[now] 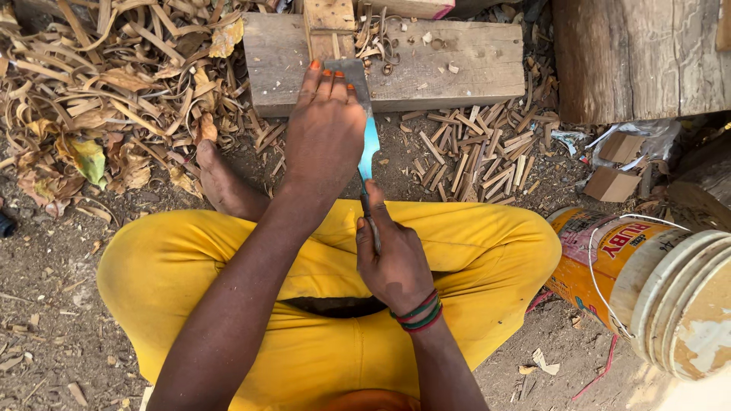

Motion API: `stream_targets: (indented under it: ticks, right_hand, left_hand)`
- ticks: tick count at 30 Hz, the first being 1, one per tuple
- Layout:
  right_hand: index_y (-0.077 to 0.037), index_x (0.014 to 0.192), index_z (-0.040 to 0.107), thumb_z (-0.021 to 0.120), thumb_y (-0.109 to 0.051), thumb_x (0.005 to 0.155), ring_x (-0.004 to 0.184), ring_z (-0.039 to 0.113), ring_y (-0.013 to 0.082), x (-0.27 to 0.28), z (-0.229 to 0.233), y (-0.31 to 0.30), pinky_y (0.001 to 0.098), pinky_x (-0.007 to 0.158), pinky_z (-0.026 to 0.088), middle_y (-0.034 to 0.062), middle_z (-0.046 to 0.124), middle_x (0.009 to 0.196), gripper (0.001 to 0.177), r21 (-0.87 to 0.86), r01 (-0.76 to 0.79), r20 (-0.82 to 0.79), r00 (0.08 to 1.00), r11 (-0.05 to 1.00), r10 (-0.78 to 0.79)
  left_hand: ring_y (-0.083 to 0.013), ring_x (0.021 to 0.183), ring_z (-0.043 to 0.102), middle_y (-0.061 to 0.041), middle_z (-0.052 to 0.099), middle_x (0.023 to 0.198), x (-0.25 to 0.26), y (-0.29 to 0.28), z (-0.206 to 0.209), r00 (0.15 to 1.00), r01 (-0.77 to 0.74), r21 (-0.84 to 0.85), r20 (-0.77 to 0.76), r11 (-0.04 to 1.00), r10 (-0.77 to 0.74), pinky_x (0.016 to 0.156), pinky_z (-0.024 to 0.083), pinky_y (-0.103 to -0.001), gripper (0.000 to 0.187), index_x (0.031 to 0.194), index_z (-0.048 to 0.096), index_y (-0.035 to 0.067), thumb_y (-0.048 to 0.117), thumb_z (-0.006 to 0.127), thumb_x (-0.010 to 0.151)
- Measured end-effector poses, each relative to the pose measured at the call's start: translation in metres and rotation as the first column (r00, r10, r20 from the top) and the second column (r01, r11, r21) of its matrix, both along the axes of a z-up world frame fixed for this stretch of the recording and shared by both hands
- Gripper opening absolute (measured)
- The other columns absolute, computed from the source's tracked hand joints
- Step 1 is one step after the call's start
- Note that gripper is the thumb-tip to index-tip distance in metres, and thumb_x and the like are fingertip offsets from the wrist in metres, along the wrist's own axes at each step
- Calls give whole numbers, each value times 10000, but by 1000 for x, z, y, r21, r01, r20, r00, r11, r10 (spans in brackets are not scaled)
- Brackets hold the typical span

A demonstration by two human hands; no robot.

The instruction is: The person carves small pieces of wood using a blue-handled wood chisel, holding the wood against a large wooden block and shaving off thin strips.

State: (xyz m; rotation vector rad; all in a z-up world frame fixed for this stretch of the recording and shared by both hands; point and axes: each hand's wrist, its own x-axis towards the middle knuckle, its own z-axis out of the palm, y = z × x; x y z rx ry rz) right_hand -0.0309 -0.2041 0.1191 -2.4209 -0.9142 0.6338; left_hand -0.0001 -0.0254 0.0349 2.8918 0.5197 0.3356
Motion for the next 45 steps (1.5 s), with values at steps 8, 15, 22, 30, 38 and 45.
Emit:
stream_targets:
  ticks: [8, 15, 22, 30, 38, 45]
  right_hand:
    - [-12, 1548, 389, 589, -122, 1020, 695, 652, 459, 6, -18, 26, 546, 600, 471, 268, 656, 757, 575, 132, -28, 137, 990, 991, 9]
    - [-68, 1583, 392, 593, -170, 1048, 634, 671, 346, 3, -28, 20, 467, 568, 497, 206, 680, 752, 581, 150, 29, 101, 994, 988, -44]
    - [-105, 1635, 345, 530, -187, 1080, 513, 513, 51, 3, -27, -43, 277, 465, 465, -5, 569, 714, 591, 289, 368, -376, 892, 884, -249]
    - [-127, 1619, 338, 564, -173, 1050, 496, 499, 37, 12, -55, -52, 249, 445, 453, 0, 579, 744, 614, 267, 529, -568, 762, 805, -313]
    - [-144, 1621, 367, 586, -216, 1051, 531, 510, 41, 17, -56, -48, 256, 474, 469, -7, 577, 772, 615, 274, 516, -552, 776, 812, -307]
    - [-144, 1624, 354, 583, -258, 1050, 545, 553, 42, 17, -55, -49, 277, 493, 518, -16, 581, 744, 629, 255, 455, -486, 823, 853, -293]
  left_hand:
    - [-316, 1231, 677, -265, 718, 1245, 16, 19, 1, 992, -49, -253, -127, 966, 17, 1333, 252, -431, 284, 1123, 752, -38, 93, 517, 1031]
    - [-353, 1225, 632, -252, 695, 1265, 10, 31, -20, 960, 40, -269, 277, 962, 37, 1169, 286, -499, 423, 1102, 767, -13, -49, 554, 739]
    - [-312, 1356, 554, -177, 605, 1467, 1, 42, -21, 971, -71, -315, 194, 947, 137, 1225, 271, -459, 507, 1299, 744, 192, -26, 710, 843]
    - [-291, 1161, 679, -101, 760, 1190, 8, 44, 8, 940, -78, -235, 306, 969, 149, 1095, 447, -551, 163, 994, 808, 200, 148, 769, 845]
    - [-144, 809, 802, -146, 805, 1047, 5, 50, 23, 763, 246, -957, 95, -152, 639, 583, 682, -216, 450, 1398, 569, -14, 43, 673, 964]
    - [-143, 761, 775, -149, 789, 996, 1, 47, 14, 775, 274, -950, 126, -149, 620, 558, 663, -229, 606, 1483, 479, -11, 28, 724, 931]
